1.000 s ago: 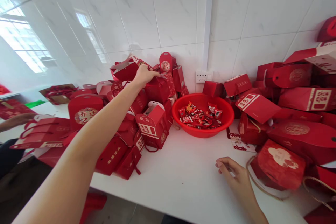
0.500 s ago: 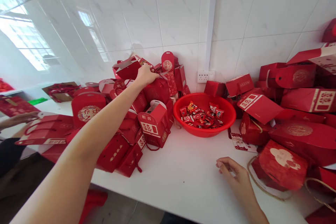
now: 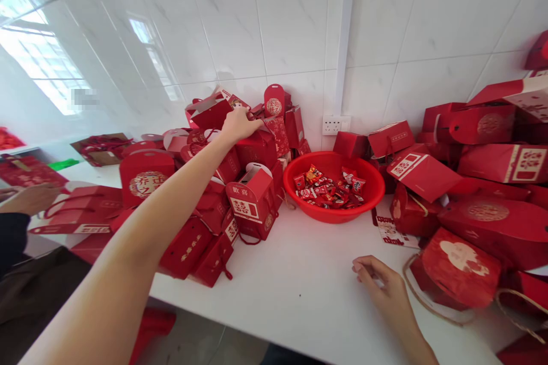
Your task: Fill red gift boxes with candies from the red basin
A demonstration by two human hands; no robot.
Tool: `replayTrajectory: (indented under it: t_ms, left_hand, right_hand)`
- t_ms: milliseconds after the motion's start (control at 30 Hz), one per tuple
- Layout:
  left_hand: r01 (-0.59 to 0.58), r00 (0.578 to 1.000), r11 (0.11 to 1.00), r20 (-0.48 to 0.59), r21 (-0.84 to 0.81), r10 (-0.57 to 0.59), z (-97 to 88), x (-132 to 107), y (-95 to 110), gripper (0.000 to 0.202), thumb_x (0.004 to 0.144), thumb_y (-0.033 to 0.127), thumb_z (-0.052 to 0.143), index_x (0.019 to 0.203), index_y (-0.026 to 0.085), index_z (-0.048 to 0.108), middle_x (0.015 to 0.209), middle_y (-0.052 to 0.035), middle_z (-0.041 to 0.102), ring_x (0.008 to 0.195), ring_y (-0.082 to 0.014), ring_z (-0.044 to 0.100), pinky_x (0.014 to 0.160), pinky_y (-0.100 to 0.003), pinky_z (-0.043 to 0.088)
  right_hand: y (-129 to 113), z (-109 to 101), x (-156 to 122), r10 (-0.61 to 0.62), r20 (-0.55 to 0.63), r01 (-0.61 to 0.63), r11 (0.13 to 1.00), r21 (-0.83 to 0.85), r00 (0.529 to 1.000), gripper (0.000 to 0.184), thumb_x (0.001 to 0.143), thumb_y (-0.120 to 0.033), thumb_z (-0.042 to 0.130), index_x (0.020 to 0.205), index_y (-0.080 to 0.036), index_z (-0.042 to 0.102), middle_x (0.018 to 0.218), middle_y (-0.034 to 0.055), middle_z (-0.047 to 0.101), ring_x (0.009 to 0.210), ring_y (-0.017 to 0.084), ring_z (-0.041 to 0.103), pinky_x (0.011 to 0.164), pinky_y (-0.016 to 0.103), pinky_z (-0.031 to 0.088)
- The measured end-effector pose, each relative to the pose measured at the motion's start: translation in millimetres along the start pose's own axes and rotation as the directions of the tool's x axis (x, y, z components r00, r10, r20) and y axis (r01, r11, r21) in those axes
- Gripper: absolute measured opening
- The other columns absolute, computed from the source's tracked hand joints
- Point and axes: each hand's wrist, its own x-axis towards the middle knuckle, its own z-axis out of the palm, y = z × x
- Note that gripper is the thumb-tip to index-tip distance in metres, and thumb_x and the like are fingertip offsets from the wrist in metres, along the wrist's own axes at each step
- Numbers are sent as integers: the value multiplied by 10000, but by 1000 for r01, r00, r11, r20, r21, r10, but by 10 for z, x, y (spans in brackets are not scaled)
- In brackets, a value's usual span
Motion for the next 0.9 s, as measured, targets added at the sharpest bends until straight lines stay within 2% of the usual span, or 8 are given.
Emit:
replayTrajectory:
  t_ms: [100,167,267,433,567,700,900]
  left_hand:
    - [5,1000,993,24,119,-8,-28,-87,37,497,756,570,671,1035,159,667,1107,-174,714,1066,-382,663,879,-413,533]
    - [11,998,982,64,188,-24,-54,-175,91,590,759,637,654,1086,147,670,1157,-199,701,1106,-418,646,907,-457,529]
    - [-6,994,964,105,264,-22,-88,-310,188,645,820,653,585,1156,109,663,1240,-242,664,1196,-451,596,956,-499,512]
    - [-54,980,940,198,338,-15,-75,-410,258,762,836,602,590,1393,87,513,1428,-265,538,1291,-439,544,1008,-481,483]
    - [-125,959,925,281,359,21,-24,-367,218,679,837,544,588,1364,116,559,1379,-240,595,1253,-424,589,988,-458,493]
    - [-171,947,917,318,361,52,-7,-319,181,736,799,588,614,1361,115,571,1351,-240,623,1223,-431,612,971,-461,505]
    - [-171,957,925,279,338,74,3,-296,173,632,785,487,617,1304,128,623,1313,-222,658,1166,-422,646,932,-446,527]
  right_hand:
    - [-39,14,-6,4,-21,-4,1000,9,1000,336,847,-512,606,775,-198,699,665,43,682,627,203,647,588,269,524]
    - [-72,24,-12,8,-42,-7,1000,21,999,346,838,-525,610,762,-198,698,661,45,685,616,204,645,587,274,526]
    - [-108,31,-19,1,-58,1,1000,27,998,358,831,-539,615,757,-200,702,651,44,683,611,204,640,610,283,537]
    - [-123,23,-20,-13,-52,14,1000,13,999,401,828,-586,614,749,-204,705,632,43,679,593,204,631,609,291,543]
    - [-123,23,-27,-20,-59,21,1000,13,998,416,832,-598,608,749,-202,702,627,44,676,589,204,629,611,292,544]
    - [-116,26,-42,-3,-54,4,1000,14,999,391,835,-574,610,753,-202,701,650,44,685,604,202,637,596,281,531]
    - [-62,15,-37,-8,-7,8,1000,-12,1000,369,853,-550,602,785,-204,709,661,46,692,618,203,643,554,264,512]
